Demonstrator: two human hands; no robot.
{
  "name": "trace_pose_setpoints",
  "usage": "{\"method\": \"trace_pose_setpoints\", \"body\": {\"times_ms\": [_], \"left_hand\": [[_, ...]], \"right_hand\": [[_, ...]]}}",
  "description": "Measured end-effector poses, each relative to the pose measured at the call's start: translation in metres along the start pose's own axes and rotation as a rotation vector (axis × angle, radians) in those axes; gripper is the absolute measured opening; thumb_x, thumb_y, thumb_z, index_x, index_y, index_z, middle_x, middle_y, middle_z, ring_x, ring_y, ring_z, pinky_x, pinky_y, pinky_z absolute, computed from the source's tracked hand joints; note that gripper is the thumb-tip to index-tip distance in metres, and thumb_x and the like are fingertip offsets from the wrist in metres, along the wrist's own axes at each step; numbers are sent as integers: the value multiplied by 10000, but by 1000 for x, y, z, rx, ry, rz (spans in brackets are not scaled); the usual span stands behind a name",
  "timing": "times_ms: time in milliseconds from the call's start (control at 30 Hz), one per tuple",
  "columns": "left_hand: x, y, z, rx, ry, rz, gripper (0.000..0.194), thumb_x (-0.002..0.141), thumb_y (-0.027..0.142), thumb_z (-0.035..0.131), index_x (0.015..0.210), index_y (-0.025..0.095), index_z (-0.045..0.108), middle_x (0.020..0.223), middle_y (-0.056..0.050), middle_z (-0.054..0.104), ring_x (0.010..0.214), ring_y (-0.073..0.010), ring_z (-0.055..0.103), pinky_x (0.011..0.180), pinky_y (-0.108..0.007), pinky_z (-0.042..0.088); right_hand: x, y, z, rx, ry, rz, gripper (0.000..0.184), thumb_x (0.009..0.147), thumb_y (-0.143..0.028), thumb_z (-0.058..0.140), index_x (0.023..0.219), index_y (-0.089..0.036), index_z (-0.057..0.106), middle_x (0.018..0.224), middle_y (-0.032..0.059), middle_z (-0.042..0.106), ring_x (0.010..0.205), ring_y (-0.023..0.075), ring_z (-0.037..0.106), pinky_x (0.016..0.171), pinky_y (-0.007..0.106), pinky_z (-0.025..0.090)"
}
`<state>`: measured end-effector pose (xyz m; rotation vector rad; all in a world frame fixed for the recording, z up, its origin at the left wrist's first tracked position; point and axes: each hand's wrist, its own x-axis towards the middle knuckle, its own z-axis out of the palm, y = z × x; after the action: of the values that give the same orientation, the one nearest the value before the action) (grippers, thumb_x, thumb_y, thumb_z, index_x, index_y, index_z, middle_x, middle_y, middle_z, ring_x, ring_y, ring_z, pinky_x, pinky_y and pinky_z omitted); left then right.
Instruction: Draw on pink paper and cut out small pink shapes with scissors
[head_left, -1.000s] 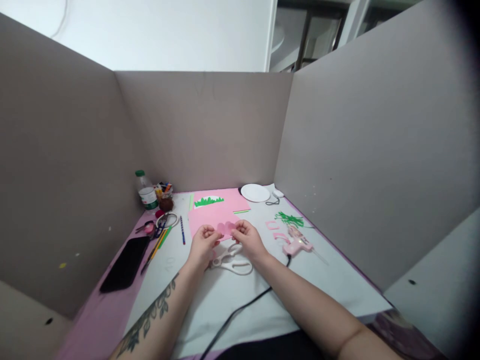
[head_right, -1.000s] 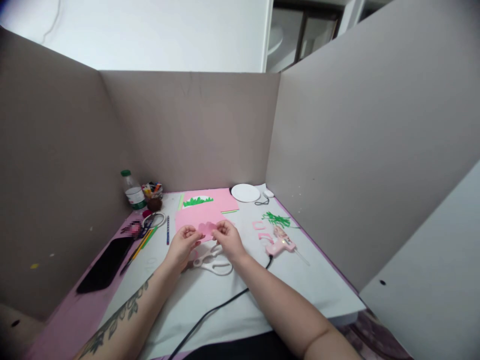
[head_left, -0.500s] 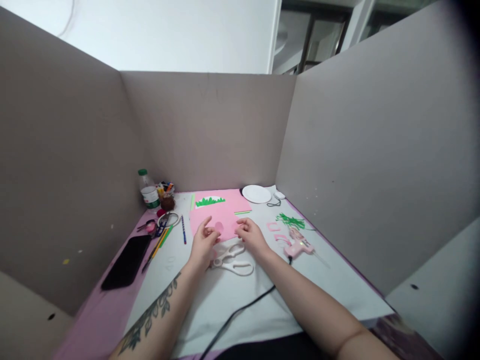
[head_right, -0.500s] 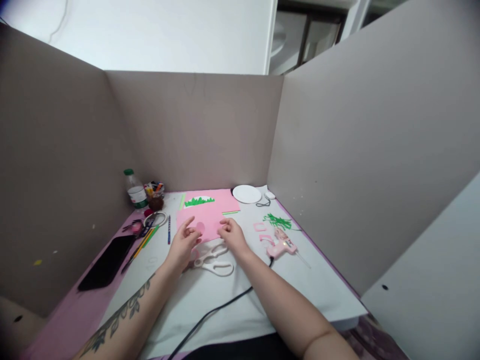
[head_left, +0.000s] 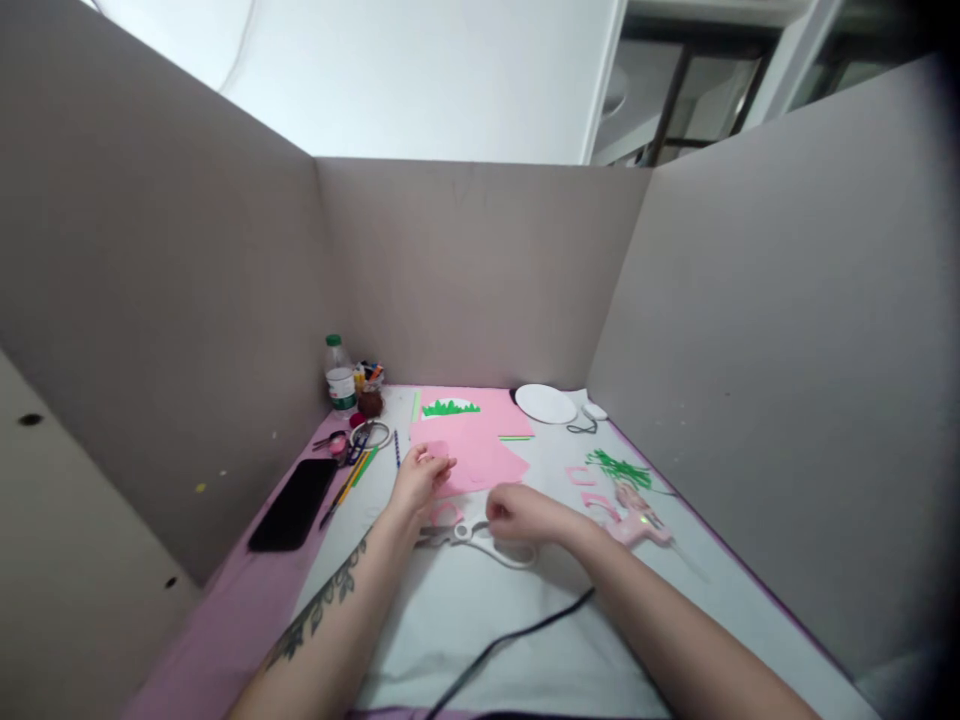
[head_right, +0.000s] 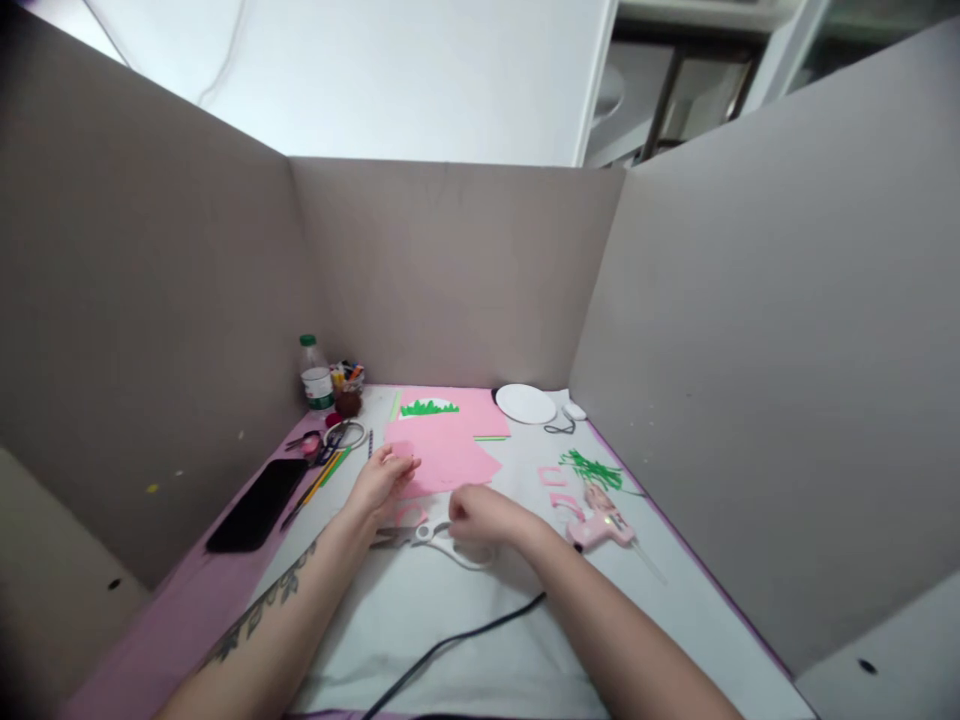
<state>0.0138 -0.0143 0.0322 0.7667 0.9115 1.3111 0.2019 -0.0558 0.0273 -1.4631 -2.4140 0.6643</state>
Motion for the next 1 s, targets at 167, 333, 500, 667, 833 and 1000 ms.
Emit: {"method": "trace_pose_setpoints", "body": {"times_ms": [167,333,500,667,833,1000], "left_hand": [[0,5,-2,19,-9,-30,316,544,242,760,762,167,544,701,-6,638,719,-149,668,585,-193,441],[-2,12,-7,47,-14,-11,304,596,301,758,790,160,571,850,-66,689,753,-161,677,607,-209,442],[-4,20,-9,45,-52,-24,291,636,357,725,795,150,596,979,-108,681,827,-190,675,629,-224,440],[-1,25,-13,5,-18,-2,290,597,345,752,769,147,629,787,-33,650,689,-114,617,590,-190,405],[4,29,-20,-24,-27,25,278,560,295,781,731,154,613,724,3,617,575,-53,523,515,-157,339],[1,34,-18,-27,-33,36,313,526,264,797,743,168,593,720,18,627,623,-67,565,575,-171,377]], "right_hand": [[-20,-15,2,-311,-72,-99,236,684,-174,582,917,-151,613,935,111,623,808,212,558,667,273,380],[-4,-12,0,-410,-46,-127,392,672,-254,634,1034,-112,576,1070,178,564,990,285,505,822,354,391],[11,-5,-9,-410,-211,-177,416,627,-267,650,1021,-136,619,989,145,623,866,266,572,657,298,407],[5,-14,-13,-506,-193,-152,202,638,-231,586,813,-169,664,756,103,668,664,236,591,541,279,333],[-24,-6,-32,-239,-29,-100,230,641,-208,572,863,-203,631,771,52,664,668,190,575,587,259,357],[-33,11,-40,436,330,12,205,708,-304,557,864,-172,563,752,15,593,644,143,520,582,244,387]]}}
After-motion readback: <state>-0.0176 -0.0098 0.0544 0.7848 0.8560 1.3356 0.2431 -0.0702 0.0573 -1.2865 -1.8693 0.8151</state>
